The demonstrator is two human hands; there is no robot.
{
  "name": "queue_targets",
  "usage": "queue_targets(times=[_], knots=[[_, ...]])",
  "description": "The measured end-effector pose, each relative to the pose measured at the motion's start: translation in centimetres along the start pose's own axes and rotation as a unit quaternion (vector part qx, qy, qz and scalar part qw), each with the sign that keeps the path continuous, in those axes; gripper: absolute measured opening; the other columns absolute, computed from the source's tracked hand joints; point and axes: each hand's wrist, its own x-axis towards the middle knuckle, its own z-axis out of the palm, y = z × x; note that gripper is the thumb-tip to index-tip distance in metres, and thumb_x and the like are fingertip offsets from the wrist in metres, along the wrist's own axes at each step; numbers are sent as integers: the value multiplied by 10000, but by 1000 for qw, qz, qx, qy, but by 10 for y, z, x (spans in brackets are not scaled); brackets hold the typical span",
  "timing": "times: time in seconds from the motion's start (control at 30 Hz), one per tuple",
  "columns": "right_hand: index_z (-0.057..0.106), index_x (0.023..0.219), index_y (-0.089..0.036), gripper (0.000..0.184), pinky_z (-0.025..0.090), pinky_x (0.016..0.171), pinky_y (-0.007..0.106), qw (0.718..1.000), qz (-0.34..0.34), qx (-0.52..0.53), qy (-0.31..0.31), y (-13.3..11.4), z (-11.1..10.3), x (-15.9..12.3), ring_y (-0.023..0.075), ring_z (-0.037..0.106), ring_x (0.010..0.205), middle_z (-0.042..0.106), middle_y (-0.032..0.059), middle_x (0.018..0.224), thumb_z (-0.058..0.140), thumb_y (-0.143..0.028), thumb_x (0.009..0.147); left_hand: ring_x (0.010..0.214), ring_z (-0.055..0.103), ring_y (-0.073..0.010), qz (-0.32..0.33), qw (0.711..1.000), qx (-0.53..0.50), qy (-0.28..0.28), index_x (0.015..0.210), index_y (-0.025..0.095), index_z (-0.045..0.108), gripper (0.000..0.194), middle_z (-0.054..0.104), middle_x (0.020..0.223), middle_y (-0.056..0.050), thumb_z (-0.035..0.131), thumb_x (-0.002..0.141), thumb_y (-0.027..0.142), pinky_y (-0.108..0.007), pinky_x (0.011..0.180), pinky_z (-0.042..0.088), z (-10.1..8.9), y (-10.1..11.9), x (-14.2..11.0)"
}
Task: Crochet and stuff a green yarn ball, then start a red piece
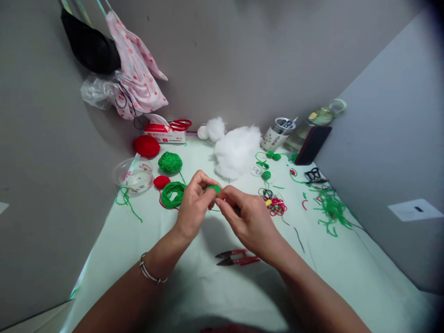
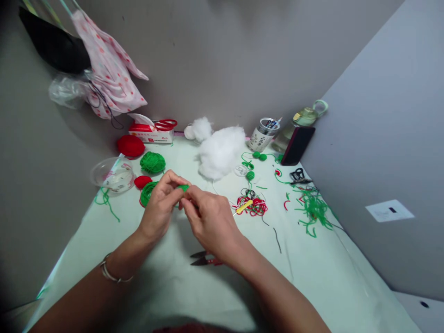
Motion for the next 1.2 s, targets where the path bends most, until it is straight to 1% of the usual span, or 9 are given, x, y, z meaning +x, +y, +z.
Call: queue_targets(times=[0.17, 0.27, 0.4, 0.57, 0.73, 0.83, 1.0, 1.1, 1.2], knots=[[628, 741, -210, 207, 281, 549, 242, 999, -4, -25, 35, 3, -2, 3, 95, 333, 505, 460, -71, 559, 624, -206, 947, 585, 518, -95, -52, 998, -47, -5, 816, 213, 558, 122, 624, 715, 40, 658, 794, 148, -226, 545, 412, 4, 10, -5], [600, 695, -205, 254, 267, 524, 245, 996, 47, 52, 48, 7, -6, 6, 88, 345, 502, 456, -74, 546, 638, -242, 944, 657, 584, -112, -67, 994, -66, -55, 885, 211, 572, 99, 642, 739, 33, 668, 863, 215, -243, 618, 479, 4, 15, -6], [573, 695, -202, 287, 234, 482, 255, 981, 106, 156, 47, 11, -17, 11, 91, 332, 492, 445, -76, 517, 655, -324, 941, 713, 639, -124, -53, 989, -70, -115, 992, 210, 576, 169, 664, 775, 28, 706, 909, 280, -276, 719, 529, 2, 14, -5], [616, 796, -189, 265, 323, 539, 256, 978, 79, 192, -33, 6, -23, 9, 109, 418, 575, 614, -15, 700, 548, -341, 1002, 629, 604, -121, -33, 993, -67, -90, 945, 211, 570, 210, 632, 742, 36, 738, 880, 318, -272, 626, 507, 2, 3, -1], [503, 773, -215, 212, 305, 560, 261, 991, 67, 116, -14, -3, -2, 0, 109, 390, 550, 469, -60, 613, 511, -248, 982, 626, 570, -111, -1, 1000, -11, -27, 857, 216, 564, 186, 630, 772, 28, 741, 798, 220, -247, 582, 456, -1, -2, 4], [502, 783, -215, 191, 282, 552, 257, 990, 75, 116, -8, -1, 5, 0, 101, 345, 535, 426, -80, 579, 522, -244, 970, 640, 586, -116, -10, 1000, -8, -27, 881, 218, 542, 203, 646, 775, 29, 724, 792, 207, -249, 600, 466, -4, -1, 6], [590, 771, -197, 303, 209, 505, 266, 973, 134, 184, -29, 10, -5, 10, 99, 272, 523, 353, -89, 542, 606, -431, 962, 637, 595, -115, 8, 999, -9, -30, 919, 227, 495, 256, 648, 780, 38, 732, 820, 238, -261, 625, 491, -3, 0, 5], [580, 708, -194, 406, 193, 501, 269, 964, 144, 222, -20, 17, -6, 15, 99, 257, 538, 330, -81, 555, 665, -534, 913, 791, 632, -143, 51, 998, 41, -20, 942, 215, 540, 202, 651, 887, -4, 715, 843, 194, -273, 702, 511, -2, 3, 2], [564, 660, -195, 451, 212, 504, 264, 958, 147, 248, 2, 19, -4, 17, 100, 263, 552, 327, -73, 567, 696, -570, 871, 899, 640, -153, 51, 995, 68, -44, 1015, 213, 561, 233, 639, 972, -16, 714, 853, 149, -280, 799, 526, -4, 10, -1]])
